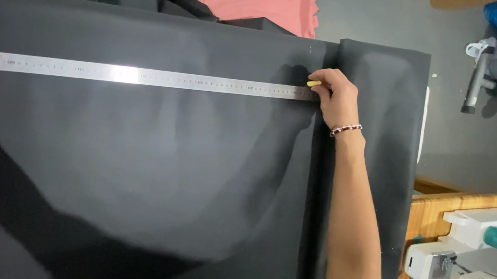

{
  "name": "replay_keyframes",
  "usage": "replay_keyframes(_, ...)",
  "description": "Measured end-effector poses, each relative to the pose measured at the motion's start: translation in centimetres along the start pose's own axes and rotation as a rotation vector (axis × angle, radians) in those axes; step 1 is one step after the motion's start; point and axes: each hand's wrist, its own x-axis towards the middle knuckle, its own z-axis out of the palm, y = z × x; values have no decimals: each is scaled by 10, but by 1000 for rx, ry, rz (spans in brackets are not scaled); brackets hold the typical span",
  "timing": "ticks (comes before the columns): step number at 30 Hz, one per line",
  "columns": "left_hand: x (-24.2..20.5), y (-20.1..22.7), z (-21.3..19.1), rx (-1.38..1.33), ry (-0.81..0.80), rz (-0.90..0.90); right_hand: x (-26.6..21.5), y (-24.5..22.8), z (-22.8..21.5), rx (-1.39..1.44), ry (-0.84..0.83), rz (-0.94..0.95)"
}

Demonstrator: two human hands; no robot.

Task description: The person measures a large piece of black fabric laid out on a wooden table using a long metal ruler and a piece of chalk. They mark several lines on the fabric to indicate measurements, adjusting the ruler's position multiple times to ensure accuracy.

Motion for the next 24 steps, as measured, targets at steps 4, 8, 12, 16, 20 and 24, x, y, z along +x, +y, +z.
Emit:
replay_keyframes(4, 8, -21, 2, 67, 16, -298, -1, -5, -2, -92, -25, -113)
replay_keyframes(8, -2, 5, 0, 31, 4, -302, 1, 7, 0, -180, -45, -190)
replay_keyframes(12, -2, 4, -1, 90, 39, -295, 4, 5, -1, -325, -86, -235)
replay_keyframes(16, -3, -2, 2, 2, 29, -130, 4, -9, -2, -282, -163, -147)
replay_keyframes(20, -6, 7, -1, 109, 66, -290, 3, -11, 4, -300, -171, -239)
replay_keyframes(24, -12, 18, -2, 107, 93, -264, 5, -23, 5, -256, -221, -183)
